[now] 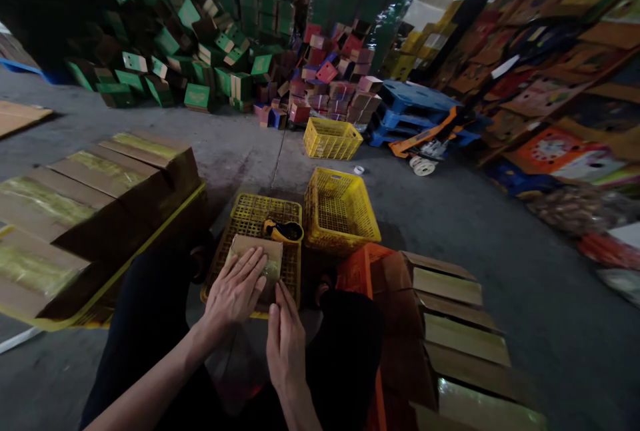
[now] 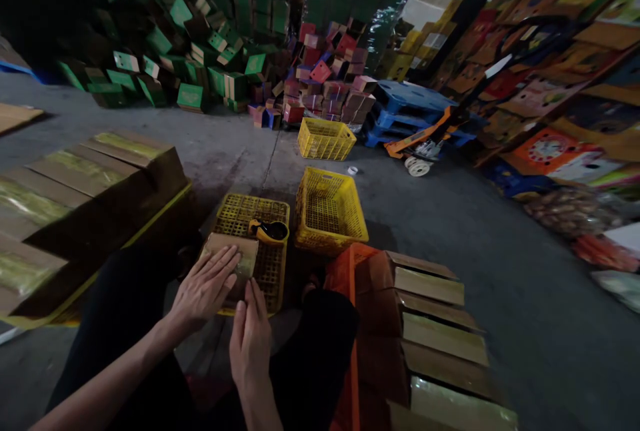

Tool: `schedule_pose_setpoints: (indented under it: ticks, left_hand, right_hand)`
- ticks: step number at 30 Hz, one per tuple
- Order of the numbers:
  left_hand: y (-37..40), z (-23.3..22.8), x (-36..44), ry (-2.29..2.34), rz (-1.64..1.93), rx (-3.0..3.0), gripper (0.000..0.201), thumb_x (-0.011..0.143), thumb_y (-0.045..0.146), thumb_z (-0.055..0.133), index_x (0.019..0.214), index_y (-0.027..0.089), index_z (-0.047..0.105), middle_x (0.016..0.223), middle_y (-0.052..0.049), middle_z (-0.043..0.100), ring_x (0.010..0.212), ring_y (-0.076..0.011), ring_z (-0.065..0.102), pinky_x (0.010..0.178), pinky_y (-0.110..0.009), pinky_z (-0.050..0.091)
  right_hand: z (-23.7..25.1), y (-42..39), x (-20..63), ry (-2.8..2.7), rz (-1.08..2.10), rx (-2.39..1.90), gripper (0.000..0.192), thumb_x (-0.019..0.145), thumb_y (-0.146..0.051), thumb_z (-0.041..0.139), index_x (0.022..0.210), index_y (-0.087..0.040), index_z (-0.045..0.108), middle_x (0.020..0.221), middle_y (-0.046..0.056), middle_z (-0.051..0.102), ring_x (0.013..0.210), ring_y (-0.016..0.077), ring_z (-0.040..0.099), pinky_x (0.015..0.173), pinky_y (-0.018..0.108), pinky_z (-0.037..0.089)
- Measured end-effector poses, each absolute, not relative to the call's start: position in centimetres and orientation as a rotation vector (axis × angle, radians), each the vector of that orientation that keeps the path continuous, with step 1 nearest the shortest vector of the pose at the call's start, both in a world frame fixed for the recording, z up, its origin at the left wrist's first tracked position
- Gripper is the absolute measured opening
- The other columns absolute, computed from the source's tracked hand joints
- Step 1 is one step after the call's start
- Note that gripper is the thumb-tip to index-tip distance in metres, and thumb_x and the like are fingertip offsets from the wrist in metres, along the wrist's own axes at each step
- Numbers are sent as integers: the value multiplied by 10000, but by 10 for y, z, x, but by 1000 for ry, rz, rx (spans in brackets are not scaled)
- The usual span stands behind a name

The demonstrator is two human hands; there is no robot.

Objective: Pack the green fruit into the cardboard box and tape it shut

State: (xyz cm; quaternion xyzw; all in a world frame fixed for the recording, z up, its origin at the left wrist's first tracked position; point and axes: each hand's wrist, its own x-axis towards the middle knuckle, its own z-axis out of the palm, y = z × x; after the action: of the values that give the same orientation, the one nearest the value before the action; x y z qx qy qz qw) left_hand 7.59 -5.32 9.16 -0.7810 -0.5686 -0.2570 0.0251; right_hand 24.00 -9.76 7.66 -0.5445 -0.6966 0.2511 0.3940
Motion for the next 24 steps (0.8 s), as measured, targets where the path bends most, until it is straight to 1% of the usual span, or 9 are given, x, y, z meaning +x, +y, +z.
schedule_pose_setpoints:
  ticks: [4, 11, 15, 18, 20, 24]
  left_hand:
    - [-52, 88, 73, -1728, -806, -2427, 500, 1015, 290, 407, 1501, 190, 468, 1536, -77, 478, 1418, -269, 462, 1175, -495, 358]
    - [-49, 88, 71, -1723, -874, -2419, 466, 1018, 280, 415, 1469, 218, 512, 1510, -66, 511, 1402, -259, 481, 1178, -475, 355]
    - [-48, 88, 70, -1716, -873, -2427, 459, 1023, 288, 409, 1463, 221, 519, 1502, -65, 521, 1401, -258, 482, 1167, -471, 368]
    - [-48, 88, 68, -1711, -837, -2446, 472, 1029, 299, 392, 1483, 220, 495, 1512, -63, 509, 1409, -254, 474, 1164, -470, 374]
    - [-49, 89, 67, -1721, -816, -2455, 489, 1031, 313, 392, 1505, 222, 465, 1527, -64, 492, 1418, -254, 464, 1172, -474, 365]
    - [-54, 92, 66, -1748, -793, -2456, 511, 1024, 376, 425, 1525, 278, 438, 1575, -49, 424, 1437, -268, 436, 1191, -480, 337]
  right_hand:
    - [79, -93, 237, -1726, 607, -1384, 412, 1055, -297, 391, 1429, -231, 551, 1417, 99, 595, 1308, 206, 572, 1105, 395, 496]
    - [75, -74, 228, -1717, 529, -1406, 422, 1064, -339, 355, 1394, -197, 577, 1404, 133, 576, 1308, 229, 549, 1116, 431, 469]
    - [78, -48, 229, -1687, 572, -1367, 448, 1070, -368, 325, 1373, -183, 599, 1372, 136, 597, 1280, 215, 571, 1117, 403, 463]
    - [82, -29, 231, -1671, 651, -1343, 468, 1070, -397, 319, 1351, -177, 623, 1333, 132, 623, 1245, 205, 598, 1108, 377, 467]
    - [84, -23, 230, -1659, 684, -1338, 470, 1068, -411, 325, 1354, -188, 624, 1335, 124, 628, 1246, 205, 600, 1109, 381, 467]
    - [85, -39, 221, -1654, 680, -1338, 455, 1066, -407, 346, 1389, -210, 600, 1397, 116, 596, 1302, 216, 564, 1131, 407, 456]
